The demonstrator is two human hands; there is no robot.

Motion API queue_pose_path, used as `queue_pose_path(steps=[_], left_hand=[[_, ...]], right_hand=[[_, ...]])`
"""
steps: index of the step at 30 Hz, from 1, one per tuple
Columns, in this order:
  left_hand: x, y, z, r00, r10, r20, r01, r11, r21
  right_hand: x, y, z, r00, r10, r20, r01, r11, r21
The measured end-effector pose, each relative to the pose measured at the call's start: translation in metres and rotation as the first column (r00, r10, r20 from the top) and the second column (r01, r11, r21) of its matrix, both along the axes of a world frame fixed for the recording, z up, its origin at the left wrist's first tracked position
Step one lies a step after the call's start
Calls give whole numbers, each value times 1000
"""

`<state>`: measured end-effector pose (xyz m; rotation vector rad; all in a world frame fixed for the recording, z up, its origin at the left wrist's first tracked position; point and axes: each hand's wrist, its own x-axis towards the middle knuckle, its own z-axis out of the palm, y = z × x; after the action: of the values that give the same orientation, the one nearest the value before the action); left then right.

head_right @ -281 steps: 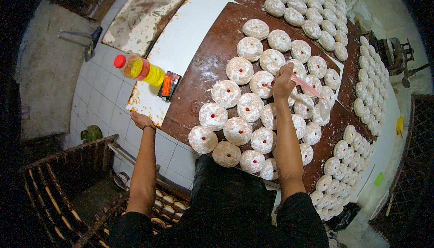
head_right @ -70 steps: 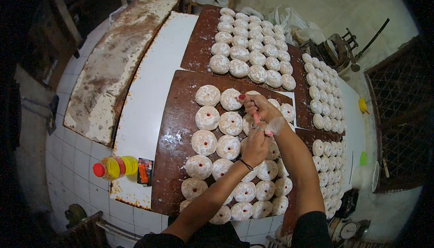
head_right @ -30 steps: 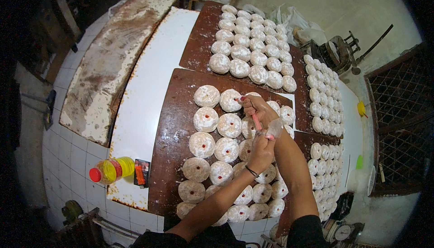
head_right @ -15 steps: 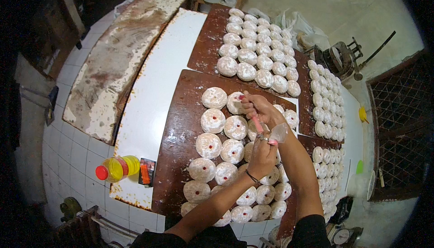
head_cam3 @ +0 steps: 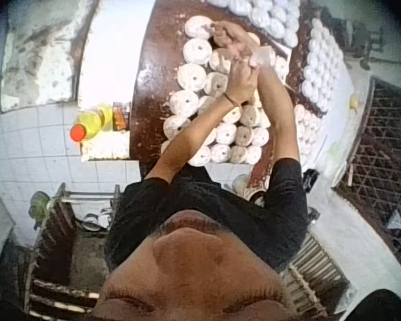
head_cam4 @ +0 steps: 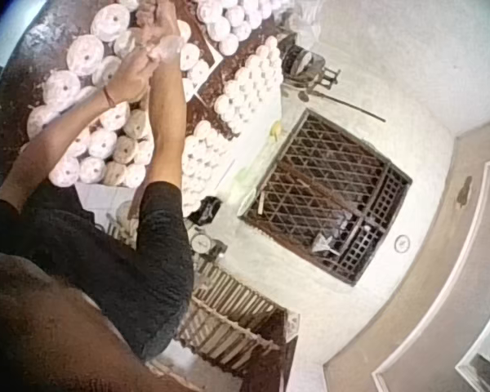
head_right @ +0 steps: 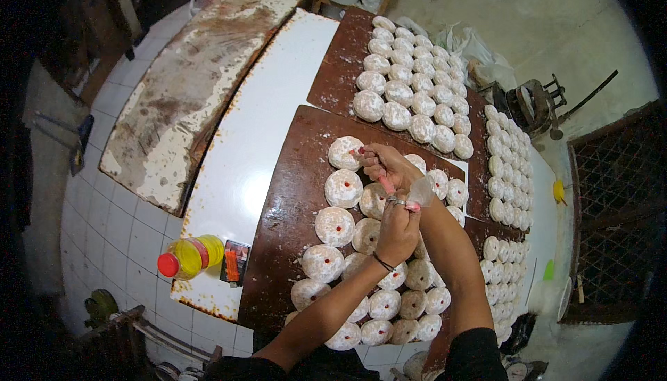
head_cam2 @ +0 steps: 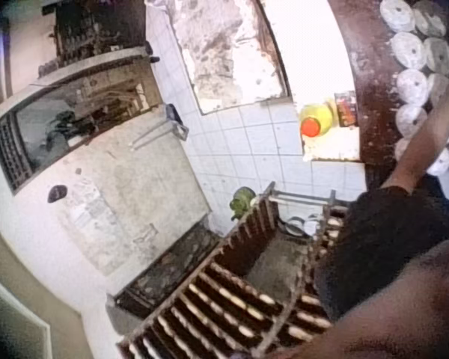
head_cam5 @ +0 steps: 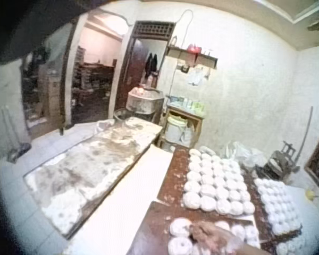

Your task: The person decorates several donuts with red jam using a piping bag, then places a tray of finished donuts onto a wooden storage rack.

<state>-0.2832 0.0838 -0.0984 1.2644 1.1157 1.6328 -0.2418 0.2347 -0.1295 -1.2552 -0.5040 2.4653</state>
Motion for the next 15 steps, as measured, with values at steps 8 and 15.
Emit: queue_pose_path(steps=[8,15], left_hand=[[-3,7,-8,999,23,27,-21,996,-84],[-3,4,-4,998,38,48,-31,991,-132]], right_hand=[[-13,8,-13,994,44,98,-43,999,-14],[-24,17,-21,970,45,241,-45,999,-4]])
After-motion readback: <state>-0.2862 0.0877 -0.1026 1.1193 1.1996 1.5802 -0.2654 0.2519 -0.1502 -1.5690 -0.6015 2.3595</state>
